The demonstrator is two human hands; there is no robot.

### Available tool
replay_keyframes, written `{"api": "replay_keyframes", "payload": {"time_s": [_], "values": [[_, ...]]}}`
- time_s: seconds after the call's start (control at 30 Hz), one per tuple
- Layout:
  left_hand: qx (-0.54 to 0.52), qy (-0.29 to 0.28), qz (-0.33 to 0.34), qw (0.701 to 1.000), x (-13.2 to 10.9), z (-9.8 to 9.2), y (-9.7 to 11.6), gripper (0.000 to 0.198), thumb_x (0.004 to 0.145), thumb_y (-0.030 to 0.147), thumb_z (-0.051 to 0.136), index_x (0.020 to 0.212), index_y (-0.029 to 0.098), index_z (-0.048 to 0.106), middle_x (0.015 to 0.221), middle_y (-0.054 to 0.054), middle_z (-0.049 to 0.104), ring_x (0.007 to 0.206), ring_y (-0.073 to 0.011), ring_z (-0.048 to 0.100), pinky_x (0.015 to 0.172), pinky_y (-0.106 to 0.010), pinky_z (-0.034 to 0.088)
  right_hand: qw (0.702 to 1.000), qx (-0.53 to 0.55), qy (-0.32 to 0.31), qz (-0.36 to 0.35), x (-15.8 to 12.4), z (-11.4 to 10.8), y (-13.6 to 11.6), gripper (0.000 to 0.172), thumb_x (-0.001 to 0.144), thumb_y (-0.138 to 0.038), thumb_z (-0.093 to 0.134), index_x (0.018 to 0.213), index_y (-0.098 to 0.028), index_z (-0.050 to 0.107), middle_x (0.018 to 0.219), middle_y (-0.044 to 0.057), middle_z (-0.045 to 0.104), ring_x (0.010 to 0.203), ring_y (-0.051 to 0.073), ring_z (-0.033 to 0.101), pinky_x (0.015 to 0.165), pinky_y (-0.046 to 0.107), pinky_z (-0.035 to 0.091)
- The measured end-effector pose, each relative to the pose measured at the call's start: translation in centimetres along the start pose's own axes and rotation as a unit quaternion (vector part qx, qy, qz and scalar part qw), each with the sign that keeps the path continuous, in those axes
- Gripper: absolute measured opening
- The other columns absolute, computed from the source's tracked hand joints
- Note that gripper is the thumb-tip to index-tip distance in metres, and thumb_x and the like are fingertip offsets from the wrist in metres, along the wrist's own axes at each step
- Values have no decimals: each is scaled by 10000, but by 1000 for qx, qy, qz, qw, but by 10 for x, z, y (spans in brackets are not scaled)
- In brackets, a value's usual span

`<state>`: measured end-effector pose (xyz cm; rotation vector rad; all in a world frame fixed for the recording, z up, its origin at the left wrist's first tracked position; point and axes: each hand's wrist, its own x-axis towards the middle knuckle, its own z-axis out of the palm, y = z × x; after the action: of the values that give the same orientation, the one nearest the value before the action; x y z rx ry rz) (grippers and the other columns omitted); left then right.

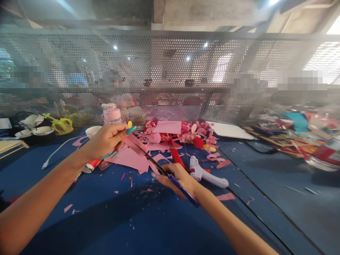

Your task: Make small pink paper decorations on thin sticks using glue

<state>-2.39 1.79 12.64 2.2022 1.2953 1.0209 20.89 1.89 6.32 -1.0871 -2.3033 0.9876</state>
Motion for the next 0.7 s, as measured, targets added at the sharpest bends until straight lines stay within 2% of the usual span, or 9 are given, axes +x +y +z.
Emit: {"api": "replay_keyframes", "payload": {"time_s": [0.3,0.47,0.7], "values": [[-4,-4,8,1000,0,5,0,235,877,295,365,685,176,430,393,66,434,341,-34,422,374,-176,289,1000,17,17,13,-9,1,-11,407,755,-560,432,605,-182,402,538,-49,313,502,92,343,460,223,273],[-9,-9,10,1000,0,6,0,234,876,294,363,684,176,423,401,67,438,345,-35,426,375,-178,286,1000,8,-25,4,-4,0,-3,406,771,-550,428,613,-177,416,526,-55,293,489,89,337,454,223,265],[-7,-12,23,1000,0,9,2,245,869,284,373,653,176,413,397,63,438,356,-42,426,404,-188,309,999,-16,-23,-24,-1,0,3,371,790,-496,457,631,-162,433,539,-54,281,499,86,306,453,231,216]]}}
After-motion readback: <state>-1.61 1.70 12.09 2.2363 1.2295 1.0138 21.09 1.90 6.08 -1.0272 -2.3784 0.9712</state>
